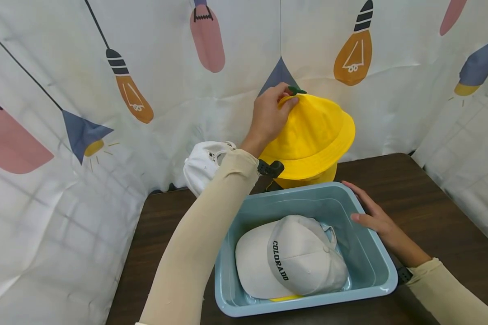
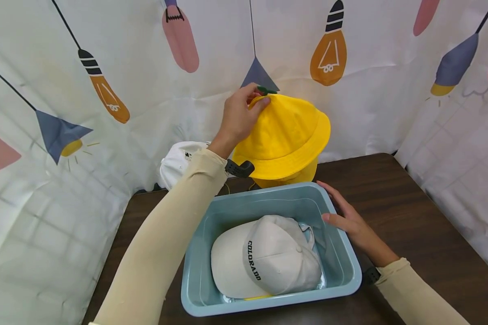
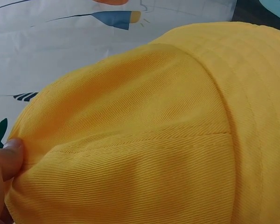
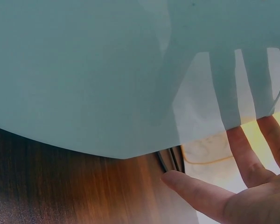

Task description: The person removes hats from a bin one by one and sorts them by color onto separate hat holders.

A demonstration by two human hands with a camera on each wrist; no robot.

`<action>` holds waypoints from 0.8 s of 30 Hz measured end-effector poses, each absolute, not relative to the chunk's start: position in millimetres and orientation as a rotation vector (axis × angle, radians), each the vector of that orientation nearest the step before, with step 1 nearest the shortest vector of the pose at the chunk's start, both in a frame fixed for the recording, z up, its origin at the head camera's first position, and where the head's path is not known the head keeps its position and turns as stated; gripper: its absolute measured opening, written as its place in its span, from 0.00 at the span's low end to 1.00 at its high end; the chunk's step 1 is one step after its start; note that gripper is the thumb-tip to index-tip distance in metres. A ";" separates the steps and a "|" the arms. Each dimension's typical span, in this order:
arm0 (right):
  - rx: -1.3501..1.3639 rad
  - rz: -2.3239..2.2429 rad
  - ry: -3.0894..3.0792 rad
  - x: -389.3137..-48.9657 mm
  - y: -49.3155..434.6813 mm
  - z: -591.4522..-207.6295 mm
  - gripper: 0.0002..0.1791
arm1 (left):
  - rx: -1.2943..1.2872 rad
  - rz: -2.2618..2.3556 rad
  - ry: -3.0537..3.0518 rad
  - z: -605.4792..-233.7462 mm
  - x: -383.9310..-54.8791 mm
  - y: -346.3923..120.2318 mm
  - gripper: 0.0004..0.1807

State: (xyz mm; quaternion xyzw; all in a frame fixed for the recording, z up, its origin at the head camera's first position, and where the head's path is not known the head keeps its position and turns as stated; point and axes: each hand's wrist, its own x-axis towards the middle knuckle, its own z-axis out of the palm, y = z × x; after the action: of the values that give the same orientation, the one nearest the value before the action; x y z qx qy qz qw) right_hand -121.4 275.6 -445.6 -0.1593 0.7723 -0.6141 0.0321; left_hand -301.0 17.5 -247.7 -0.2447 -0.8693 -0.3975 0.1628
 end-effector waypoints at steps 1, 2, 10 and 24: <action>-0.491 -1.890 2.382 -121.0 275.4 -445.7 0.40 | -0.706 -1.132 -2.483 -249.9 -301.0 17.9 0.11; -0.490 -1.888 2.388 -120.7 275.2 -445.9 0.40 | -0.712 -1.131 -2.487 -252.1 -300.7 18.3 0.11; -0.485 -1.887 2.401 -120.1 274.8 -447.1 0.41 | -0.717 -1.114 -2.522 -264.0 -298.6 22.2 0.12; -0.486 -1.882 2.410 -120.2 274.3 -446.8 0.40 | -0.735 -1.108 -2.458 -275.6 -300.8 22.1 0.11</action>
State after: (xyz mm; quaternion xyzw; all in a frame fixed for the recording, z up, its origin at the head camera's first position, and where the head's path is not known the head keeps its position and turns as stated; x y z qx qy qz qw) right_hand -120.2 274.3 -446.8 -0.1571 0.7782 -0.6076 0.0227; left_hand -300.8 22.1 -275.6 -0.2591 -0.8664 -0.3905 0.1727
